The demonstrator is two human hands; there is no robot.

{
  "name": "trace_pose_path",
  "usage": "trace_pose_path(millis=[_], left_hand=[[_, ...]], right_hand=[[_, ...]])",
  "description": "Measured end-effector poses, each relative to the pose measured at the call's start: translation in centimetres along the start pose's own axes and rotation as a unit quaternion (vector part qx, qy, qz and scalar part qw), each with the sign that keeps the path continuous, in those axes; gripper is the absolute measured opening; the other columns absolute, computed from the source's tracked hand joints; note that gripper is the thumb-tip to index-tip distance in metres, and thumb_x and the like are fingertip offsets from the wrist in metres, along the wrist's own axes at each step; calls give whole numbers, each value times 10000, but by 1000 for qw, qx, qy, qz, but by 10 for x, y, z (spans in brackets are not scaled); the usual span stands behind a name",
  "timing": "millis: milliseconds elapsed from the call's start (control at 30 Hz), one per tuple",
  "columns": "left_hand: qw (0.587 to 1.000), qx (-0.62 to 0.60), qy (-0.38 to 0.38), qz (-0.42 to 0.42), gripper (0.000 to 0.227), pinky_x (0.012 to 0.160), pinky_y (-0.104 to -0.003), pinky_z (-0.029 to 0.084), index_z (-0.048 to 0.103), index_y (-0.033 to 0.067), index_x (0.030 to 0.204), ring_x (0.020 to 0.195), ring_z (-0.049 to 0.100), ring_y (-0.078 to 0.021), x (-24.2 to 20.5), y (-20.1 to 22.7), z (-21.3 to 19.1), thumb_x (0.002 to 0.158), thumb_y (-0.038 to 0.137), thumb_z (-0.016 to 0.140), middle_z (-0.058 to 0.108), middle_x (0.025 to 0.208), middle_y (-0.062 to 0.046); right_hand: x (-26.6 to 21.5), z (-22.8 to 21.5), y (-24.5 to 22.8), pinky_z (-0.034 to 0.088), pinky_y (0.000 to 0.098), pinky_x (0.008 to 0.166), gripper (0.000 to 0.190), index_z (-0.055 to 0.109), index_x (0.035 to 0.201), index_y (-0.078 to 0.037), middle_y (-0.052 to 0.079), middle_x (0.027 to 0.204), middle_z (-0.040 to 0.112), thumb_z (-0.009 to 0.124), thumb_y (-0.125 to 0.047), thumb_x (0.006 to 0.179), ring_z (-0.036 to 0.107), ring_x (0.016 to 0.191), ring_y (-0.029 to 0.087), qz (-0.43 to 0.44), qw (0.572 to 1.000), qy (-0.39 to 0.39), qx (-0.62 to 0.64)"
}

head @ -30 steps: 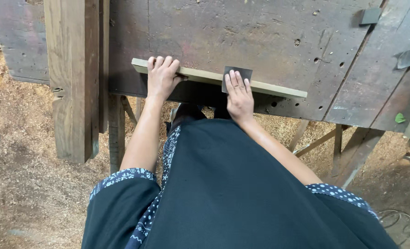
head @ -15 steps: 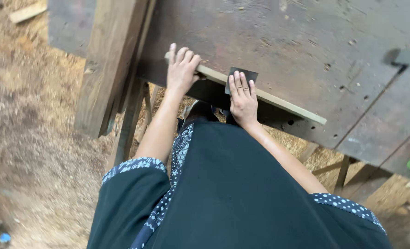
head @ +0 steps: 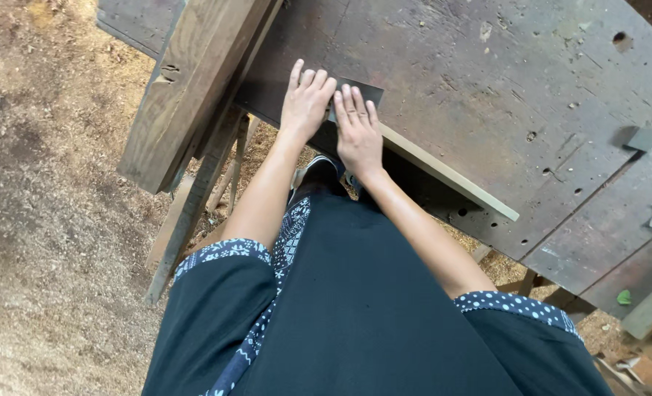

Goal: The person is using sandpaper to sand the surface and edges of a thin wooden plank on a workbench.

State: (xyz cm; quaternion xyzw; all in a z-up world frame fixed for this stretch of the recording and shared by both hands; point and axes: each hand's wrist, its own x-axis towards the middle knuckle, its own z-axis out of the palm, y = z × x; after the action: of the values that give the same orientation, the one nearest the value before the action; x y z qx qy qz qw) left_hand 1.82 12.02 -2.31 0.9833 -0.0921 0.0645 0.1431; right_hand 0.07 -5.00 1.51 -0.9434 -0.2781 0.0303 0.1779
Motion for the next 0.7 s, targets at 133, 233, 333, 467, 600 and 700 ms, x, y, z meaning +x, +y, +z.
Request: trace_pose_path(millis=[133, 233, 333, 467, 600, 700], left_hand=[[1000, 3, -16, 12, 403, 1277, -516, 168, 588, 144, 1075, 1191, 554, -232, 3, 1, -6, 763, 203, 837, 584, 1106, -41], [999, 7, -37, 27, 470, 1235, -548, 168, 594, 120, 1051, 1189, 557, -251, 8, 2, -12, 662, 227, 835, 590, 1084, -61], [997, -4, -57, 43, 455, 1283, -524, 165, 583, 137, 1108, 1207, 541, -250, 4, -2, -11, 763, 247, 859, 573, 1125, -50], [994, 18, -91, 51, 560, 1230, -501, 194, 600, 128, 1179, 1186, 531, -272, 10, -4, -19, 708, 263, 872, 580, 1180, -63], [993, 12, -98, 58, 568, 1202, -578, 184, 612, 137, 1145, 1157, 538, -268, 14, 10, -30, 687, 323, 891, 585, 1094, -57], [992, -5, -105, 74, 541, 1190, -590, 190, 605, 139, 1142, 1187, 538, -250, 21, 26, -23, 713, 306, 889, 588, 1107, -40]], right_hand=[[-20, -15, 3, 238, 451, 1271, 565, 445, 1583, -80, 94, 1652, 410, 483, -76, 1019, 334, 1555, 223, 15, 999, -29, 7], [-29, -21, 8, 253, 446, 1275, 572, 446, 1581, -76, 93, 1653, 411, 472, -61, 1010, 341, 1556, 226, 32, 999, -20, -6], [-27, -16, 5, 265, 438, 1277, 560, 446, 1574, -73, 93, 1650, 414, 474, -66, 1014, 349, 1555, 231, 65, 998, -13, 3], [-65, -43, 24, 270, 439, 1262, 567, 451, 1570, -80, 89, 1642, 424, 477, -69, 1004, 355, 1547, 220, 73, 997, 0, -4], [-59, -37, 25, 266, 447, 1252, 576, 449, 1556, -51, 117, 1625, 428, 488, -79, 983, 348, 1535, 248, 122, 992, 9, -1], [-50, -31, 32, 258, 437, 1273, 551, 457, 1562, -86, 91, 1640, 428, 493, -79, 1012, 350, 1546, 225, 133, 991, 16, 21]])
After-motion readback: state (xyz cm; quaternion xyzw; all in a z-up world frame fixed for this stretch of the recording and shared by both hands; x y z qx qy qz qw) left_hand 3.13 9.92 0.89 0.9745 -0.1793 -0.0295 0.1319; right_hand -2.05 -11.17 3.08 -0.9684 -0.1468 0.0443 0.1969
